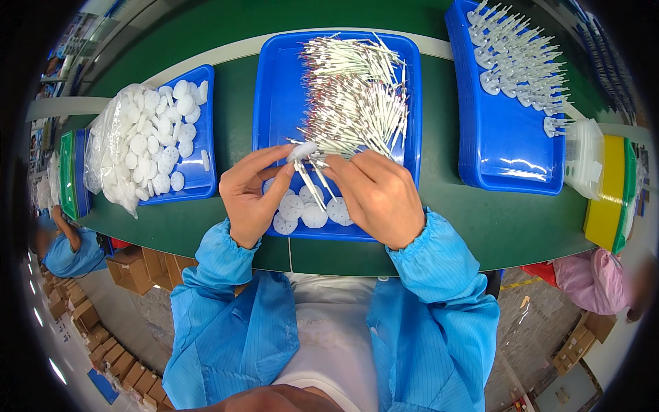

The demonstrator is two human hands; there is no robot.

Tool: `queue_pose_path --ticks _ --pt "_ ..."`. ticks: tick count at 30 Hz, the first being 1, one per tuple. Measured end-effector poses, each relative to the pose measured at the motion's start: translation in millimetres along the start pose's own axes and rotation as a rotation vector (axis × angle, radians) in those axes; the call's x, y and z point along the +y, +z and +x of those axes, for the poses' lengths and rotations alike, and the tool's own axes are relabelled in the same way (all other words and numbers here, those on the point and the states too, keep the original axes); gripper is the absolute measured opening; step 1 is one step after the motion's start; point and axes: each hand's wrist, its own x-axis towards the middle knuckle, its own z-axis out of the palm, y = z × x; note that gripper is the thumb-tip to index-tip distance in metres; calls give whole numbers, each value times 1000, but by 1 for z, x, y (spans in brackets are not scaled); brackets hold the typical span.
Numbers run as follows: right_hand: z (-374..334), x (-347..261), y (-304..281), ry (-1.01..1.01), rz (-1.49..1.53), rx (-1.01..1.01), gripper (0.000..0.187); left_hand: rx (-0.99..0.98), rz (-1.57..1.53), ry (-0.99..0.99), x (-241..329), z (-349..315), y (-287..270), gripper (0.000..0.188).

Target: Assembling small white plastic bases onto clear plastic spikes at a manufacturing workbench.

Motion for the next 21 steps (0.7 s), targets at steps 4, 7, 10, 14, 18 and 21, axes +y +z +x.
queue_pose_path --ticks 4,7,10,14,18,21 --pt "0 1 2 47 37 22 18 17 243 193 -1 0 0 27" --pt "0 0 1 62 54 18 16 4 315 295 0 1 1 28" --pt "1 1 -1 63 85 23 16 -26 325 318 2 0 5 29" --pt "-1 1 -2 68 148 42 18 -33 314 292 2 -1 5 30" --pt "-4 2 -2 65 117 73 20 -91 264 259 0 0 0 30" --pt "-3 -1 -6 20 23 58 22 -136 254 282 0 1 -2 29"
